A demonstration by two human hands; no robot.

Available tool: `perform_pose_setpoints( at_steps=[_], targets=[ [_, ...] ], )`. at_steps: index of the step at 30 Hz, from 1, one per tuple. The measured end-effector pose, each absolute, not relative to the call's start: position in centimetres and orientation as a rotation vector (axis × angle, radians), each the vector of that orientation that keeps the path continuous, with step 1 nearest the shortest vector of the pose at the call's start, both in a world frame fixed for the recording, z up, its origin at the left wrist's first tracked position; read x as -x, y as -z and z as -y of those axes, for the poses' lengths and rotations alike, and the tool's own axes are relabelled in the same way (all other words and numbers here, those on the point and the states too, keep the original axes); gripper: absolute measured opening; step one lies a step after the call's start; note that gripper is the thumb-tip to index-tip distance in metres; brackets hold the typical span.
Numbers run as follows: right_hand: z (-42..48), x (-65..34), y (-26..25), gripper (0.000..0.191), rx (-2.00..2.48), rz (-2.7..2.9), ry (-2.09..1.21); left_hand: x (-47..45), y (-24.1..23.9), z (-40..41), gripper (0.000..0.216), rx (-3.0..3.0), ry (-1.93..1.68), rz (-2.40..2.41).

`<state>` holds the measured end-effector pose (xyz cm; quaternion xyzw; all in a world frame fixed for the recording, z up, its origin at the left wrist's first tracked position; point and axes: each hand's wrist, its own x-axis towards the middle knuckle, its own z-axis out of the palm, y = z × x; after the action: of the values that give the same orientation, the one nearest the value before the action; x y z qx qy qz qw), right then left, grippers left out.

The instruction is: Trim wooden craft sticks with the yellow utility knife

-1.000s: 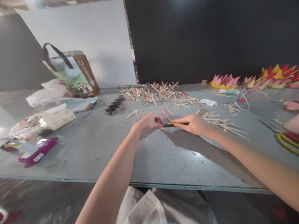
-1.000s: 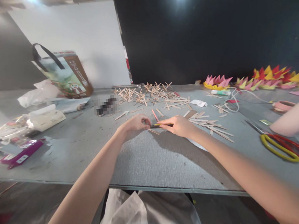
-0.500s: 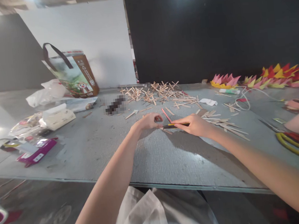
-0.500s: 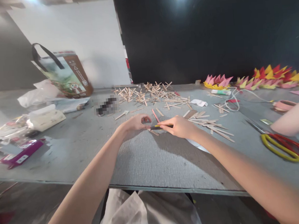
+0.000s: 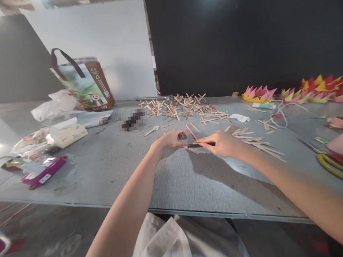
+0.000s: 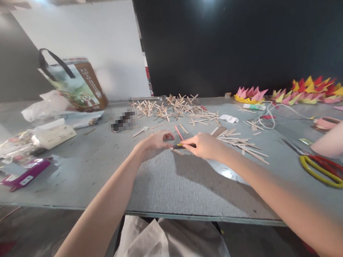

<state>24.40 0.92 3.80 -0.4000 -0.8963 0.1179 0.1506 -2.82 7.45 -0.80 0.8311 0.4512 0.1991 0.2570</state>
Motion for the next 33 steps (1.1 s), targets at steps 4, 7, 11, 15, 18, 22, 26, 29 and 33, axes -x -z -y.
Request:
perform_pose_setpoints(
  at_steps=[4, 7, 11, 15, 18, 22, 26, 29, 33],
  targets=[
    [-1.4, -23.6, -5.2, 0.038, 1.133, 2.675, -0.310, 2.8, 1.0, -7.6, 0.043, -2.240, -0.578, -1.216],
    [-1.9, -22.8, -6.4, 0.035, 1.110, 2.750, -0.325, 2.8, 1.3, -7.9, 0.039, -2.218, -0.621, -1.212],
    [-2.2, -21.4, -8.0, 0.025, 1.069, 2.809, -0.323, 3.0, 1.8, -8.3, 0.027, -2.164, -0.713, -1.228],
    [-2.6, -19.8, -9.5, 0.019, 1.088, 2.885, -0.346, 3.0, 2.0, -8.5, 0.026, -2.093, -0.832, -1.261],
    [-3.1, -19.1, -10.3, 0.015, 1.095, 2.931, -0.370, 2.9, 2.1, -8.6, 0.025, -2.055, -0.872, -1.281],
    [-3.5, -18.8, -10.8, 0.016, 1.084, 2.971, -0.388, 2.9, 2.0, -8.6, 0.024, -2.023, -0.889, -1.289],
    [-3.5, -18.5, -11.0, 0.020, 1.070, 3.011, -0.398, 2.9, 1.9, -8.5, 0.023, -2.005, -0.896, -1.292],
    [-3.6, -18.0, -11.2, 0.021, 1.061, 3.031, -0.411, 2.9, 1.6, -8.3, 0.021, -2.002, -0.899, -1.288],
    [-3.4, -17.9, -11.4, 0.022, 1.054, 3.018, -0.409, 2.9, 1.3, -8.1, 0.018, -1.976, -0.920, -1.296]
  ],
)
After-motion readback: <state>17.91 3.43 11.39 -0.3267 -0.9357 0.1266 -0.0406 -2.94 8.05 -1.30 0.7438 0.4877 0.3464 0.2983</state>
